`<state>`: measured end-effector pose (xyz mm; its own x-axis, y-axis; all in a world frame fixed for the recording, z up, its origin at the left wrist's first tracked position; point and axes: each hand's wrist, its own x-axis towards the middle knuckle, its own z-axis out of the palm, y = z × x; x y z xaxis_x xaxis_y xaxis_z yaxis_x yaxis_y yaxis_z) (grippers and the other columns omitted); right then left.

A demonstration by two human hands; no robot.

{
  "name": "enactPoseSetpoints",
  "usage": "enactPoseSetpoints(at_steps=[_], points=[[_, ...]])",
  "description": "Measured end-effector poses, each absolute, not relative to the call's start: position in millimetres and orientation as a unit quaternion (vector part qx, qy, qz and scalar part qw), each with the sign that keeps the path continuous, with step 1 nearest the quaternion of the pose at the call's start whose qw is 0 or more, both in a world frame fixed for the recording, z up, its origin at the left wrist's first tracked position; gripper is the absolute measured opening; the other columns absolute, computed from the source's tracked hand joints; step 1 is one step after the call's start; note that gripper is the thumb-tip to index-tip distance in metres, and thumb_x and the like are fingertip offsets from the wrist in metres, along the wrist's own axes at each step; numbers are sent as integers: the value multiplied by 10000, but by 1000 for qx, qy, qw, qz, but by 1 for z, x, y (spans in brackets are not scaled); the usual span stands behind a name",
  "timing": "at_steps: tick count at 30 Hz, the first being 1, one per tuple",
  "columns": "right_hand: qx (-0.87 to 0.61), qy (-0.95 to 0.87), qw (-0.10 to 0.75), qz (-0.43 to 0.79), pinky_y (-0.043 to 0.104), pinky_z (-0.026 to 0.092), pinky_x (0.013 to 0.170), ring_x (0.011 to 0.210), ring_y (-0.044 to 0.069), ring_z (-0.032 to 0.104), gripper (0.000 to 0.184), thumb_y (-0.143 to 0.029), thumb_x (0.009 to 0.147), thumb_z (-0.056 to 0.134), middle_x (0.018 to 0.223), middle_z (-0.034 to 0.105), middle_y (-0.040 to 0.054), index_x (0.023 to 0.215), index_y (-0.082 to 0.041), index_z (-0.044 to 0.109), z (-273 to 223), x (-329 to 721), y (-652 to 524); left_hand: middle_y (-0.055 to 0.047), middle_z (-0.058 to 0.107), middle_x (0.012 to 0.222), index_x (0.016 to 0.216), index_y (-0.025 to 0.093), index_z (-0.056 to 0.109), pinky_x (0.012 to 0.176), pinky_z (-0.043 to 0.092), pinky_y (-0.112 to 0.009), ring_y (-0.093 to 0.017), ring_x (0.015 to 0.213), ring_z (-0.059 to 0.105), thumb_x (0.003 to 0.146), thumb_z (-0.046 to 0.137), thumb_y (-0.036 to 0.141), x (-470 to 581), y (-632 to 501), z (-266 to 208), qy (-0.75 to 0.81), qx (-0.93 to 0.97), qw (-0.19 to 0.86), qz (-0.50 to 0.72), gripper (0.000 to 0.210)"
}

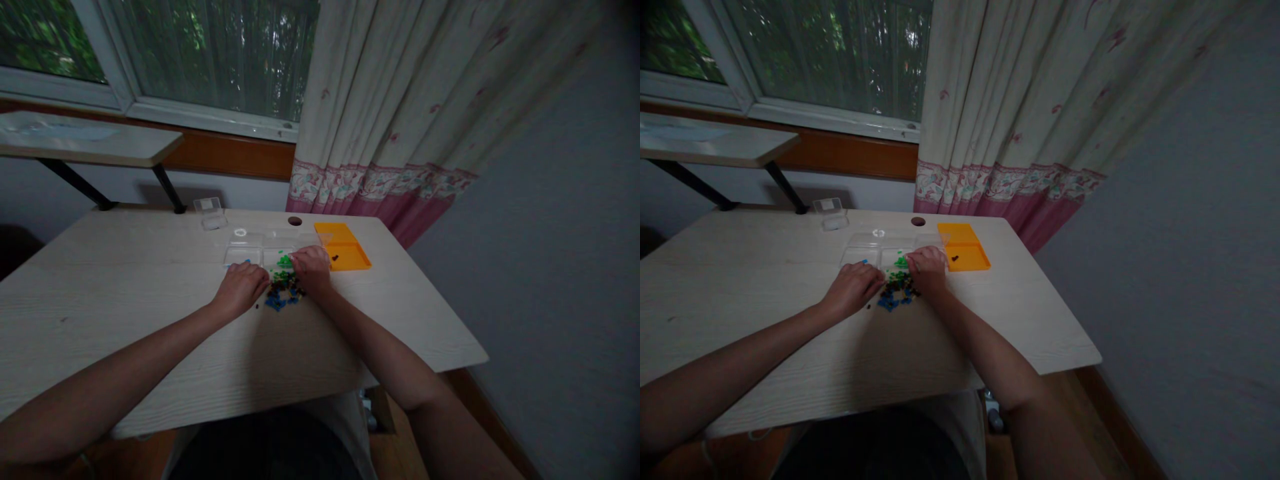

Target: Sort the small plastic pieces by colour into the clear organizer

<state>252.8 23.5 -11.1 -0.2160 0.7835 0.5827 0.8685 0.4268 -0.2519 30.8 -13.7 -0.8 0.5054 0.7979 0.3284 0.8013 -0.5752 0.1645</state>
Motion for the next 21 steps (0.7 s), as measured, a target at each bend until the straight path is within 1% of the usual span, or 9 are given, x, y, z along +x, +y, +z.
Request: enactPoseSetpoints(at_steps=[7,10,12,14,17,21], points=[[-524,-779,339,-56,363,330,909,988,194,517,246,-361,951,509,960,683,46,950,-238,722,-10,253,22,-62,665,888,890,196,611,767,367,-379,-250,897,566,970,454,353,33,-15,2,-470,-865,18,-178,236],[-462,-816,344,-50,367,325,946,1034,194,519,211,-343,935,531,971,687,32,958,-245,717,-7,252,16,-69,656,876,898,193,607,761,372,-371,-245,887,563,973,442,353,32,-15,0,-469,-861,12,-195,242],[-385,-863,326,-40,370,312,992,1062,185,523,168,-334,909,566,985,691,9,969,-270,710,-4,249,10,-74,646,864,902,193,606,757,378,-366,-244,876,561,967,448,350,31,-14,-1,-472,-855,3,-213,232],[-344,-886,308,-39,386,288,1039,1070,186,529,169,-354,887,596,985,694,-2,1006,-293,699,-2,246,5,-73,636,855,891,192,603,756,389,-365,-239,853,557,963,449,341,30,-12,-2,-476,-847,-14,-235,225],[-345,-891,290,-44,396,287,1049,1076,193,530,232,-411,884,604,999,696,7,1072,-299,681,0,242,1,-65,623,848,873,188,588,772,410,-361,-223,832,549,965,427,320,28,-8,-3,-466,-838,-55,-277,228],[-358,-887,287,-54,386,306,1029,1037,187,537,221,-428,902,582,967,698,11,1031,-286,693,-1,241,1,-52,598,822,870,187,565,772,423,-342,-208,829,542,978,403,337,29,-6,-2,-433,-839,-102,-313,245]])
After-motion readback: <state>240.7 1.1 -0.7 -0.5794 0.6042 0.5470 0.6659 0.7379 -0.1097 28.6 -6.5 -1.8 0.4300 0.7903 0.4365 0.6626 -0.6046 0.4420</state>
